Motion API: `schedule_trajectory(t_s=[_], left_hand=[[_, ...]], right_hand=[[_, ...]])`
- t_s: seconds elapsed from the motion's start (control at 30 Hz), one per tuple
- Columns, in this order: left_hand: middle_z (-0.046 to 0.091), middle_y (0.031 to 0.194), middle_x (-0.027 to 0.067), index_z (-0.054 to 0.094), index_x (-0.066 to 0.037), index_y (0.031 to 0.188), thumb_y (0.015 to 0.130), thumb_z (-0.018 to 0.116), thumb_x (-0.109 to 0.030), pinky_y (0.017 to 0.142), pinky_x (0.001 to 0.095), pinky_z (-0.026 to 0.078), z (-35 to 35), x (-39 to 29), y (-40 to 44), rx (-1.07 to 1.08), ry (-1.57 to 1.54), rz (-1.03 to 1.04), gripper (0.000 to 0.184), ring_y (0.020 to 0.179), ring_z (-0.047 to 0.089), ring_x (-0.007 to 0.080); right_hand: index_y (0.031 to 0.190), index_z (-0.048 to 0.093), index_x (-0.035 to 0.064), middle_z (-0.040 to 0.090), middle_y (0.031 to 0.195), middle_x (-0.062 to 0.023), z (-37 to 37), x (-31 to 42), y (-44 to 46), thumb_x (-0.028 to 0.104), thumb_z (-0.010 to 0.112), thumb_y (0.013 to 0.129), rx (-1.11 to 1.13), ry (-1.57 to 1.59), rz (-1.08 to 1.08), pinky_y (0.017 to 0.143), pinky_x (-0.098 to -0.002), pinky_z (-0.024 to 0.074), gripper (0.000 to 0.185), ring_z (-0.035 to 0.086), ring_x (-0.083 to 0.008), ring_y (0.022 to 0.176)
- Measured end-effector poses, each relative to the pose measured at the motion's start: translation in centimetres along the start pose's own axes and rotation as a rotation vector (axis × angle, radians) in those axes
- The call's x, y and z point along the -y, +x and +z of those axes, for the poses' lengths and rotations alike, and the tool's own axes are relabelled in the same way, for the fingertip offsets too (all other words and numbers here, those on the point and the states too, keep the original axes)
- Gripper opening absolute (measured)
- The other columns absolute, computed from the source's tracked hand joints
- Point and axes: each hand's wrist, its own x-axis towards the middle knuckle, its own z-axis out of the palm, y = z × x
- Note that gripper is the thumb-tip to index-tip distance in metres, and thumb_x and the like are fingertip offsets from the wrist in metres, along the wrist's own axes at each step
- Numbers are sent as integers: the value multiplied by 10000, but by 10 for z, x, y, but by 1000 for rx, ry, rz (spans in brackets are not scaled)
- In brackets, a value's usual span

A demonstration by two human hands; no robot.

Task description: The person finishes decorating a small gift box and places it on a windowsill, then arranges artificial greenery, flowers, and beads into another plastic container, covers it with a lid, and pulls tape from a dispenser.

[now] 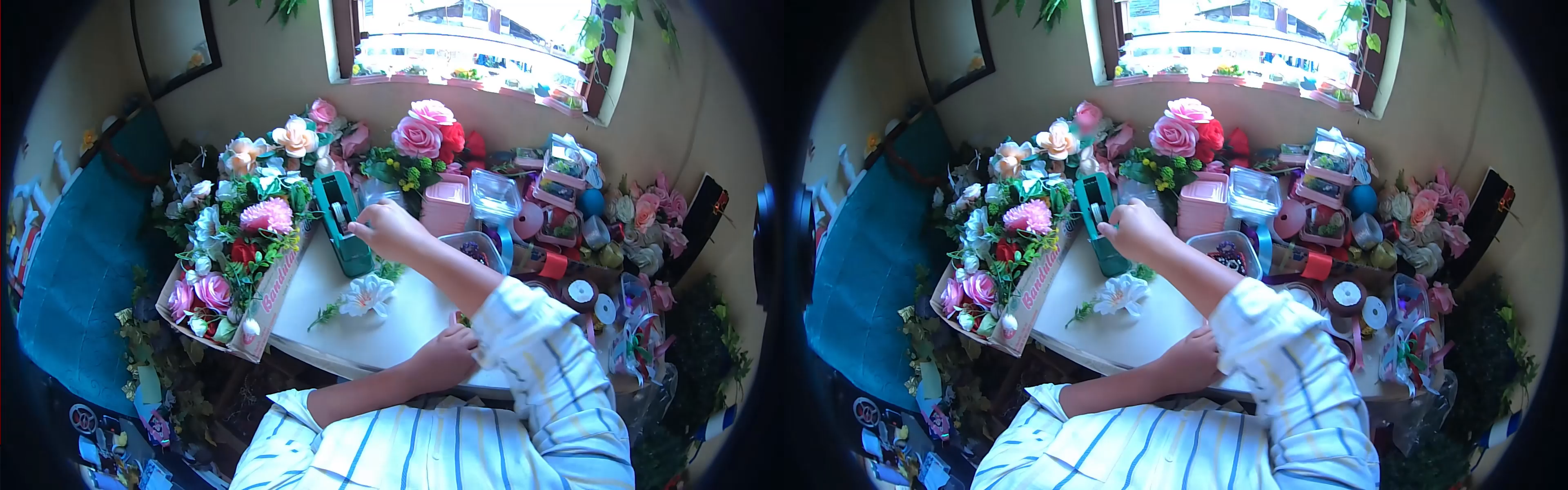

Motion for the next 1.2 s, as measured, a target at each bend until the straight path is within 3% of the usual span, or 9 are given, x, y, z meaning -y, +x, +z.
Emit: schedule_trajectory(t_s=[0.13,0.27,0.5,0.57,0.7,0.77,0.83,0.9,1.2], left_hand=[[600,1258,167,584,-57,1249,915,617,-177,1102,467,385,5,-3,-4,-37,-460,-168,357,1206,559,338],[597,1290,164,600,-92,1253,887,641,-142,1110,450,377,-15,-9,-1,-15,-834,-310,372,1266,518,368],[602,1284,165,649,-66,1195,873,620,-119,1094,423,392,-2,1,-8,-116,-676,-160,327,1261,529,354],[602,1281,184,614,-38,1223,887,597,-157,1073,428,415,3,6,-5,115,-213,-45,357,1240,549,357],[604,1272,209,563,-20,1275,896,585,-190,1052,434,436,-5,1,-1,69,-467,-208,415,1223,562,360],[581,1304,231,515,-30,1333,898,583,-194,1052,432,439,-8,1,-3,164,-446,-233,470,1236,553,363],[573,1319,228,515,-30,1333,901,582,-196,1058,432,434,-3,3,-4,164,-442,-223,468,1242,549,366],[565,1333,226,516,-30,1333,904,580,-198,1064,433,429,2,5,-4,168,-440,-207,465,1247,545,369],[578,1324,192,548,-50,1304,897,639,-266,1045,413,427,-9,0,1,64,-380,-165,470,1241,553,339]], right_hand=[[945,770,61,729,1011,-178,46,-16,46,400,717,873,100,36,365,911,-402,518,351,683,-336,996],[841,772,60,735,865,-144,62,-22,48,397,724,862,-66,387,358,838,-386,530,341,705,-273,873],[780,755,34,660,670,-122,36,-4,15,352,703,875,-122,387,248,659,-365,500,336,644,-208,640],[762,745,25,633,625,-108,43,-11,1,330,697,879,-95,377,251,623,-360,488,330,614,-186,593],[744,725,18,645,629,-102,65,-26,-9,317,698,879,-110,484,297,607,-363,484,329,612,-186,576],[719,706,5,572,584,-13,68,-23,-9,267,717,896,-191,469,264,522,-299,390,317,484,-83,552],[718,690,-10,590,590,-45,68,-22,-9,258,713,890,-224,404,254,543,-312,428,320,512,-103,556],[755,687,8,665,695,-159,62,-19,-11,285,695,849,-209,364,254,667,-402,514,293,663,-301,666],[818,711,-2,697,788,-193,62,-31,-33,242,703,823,-145,294,283,713,-417,535,245,692,-344,744]])
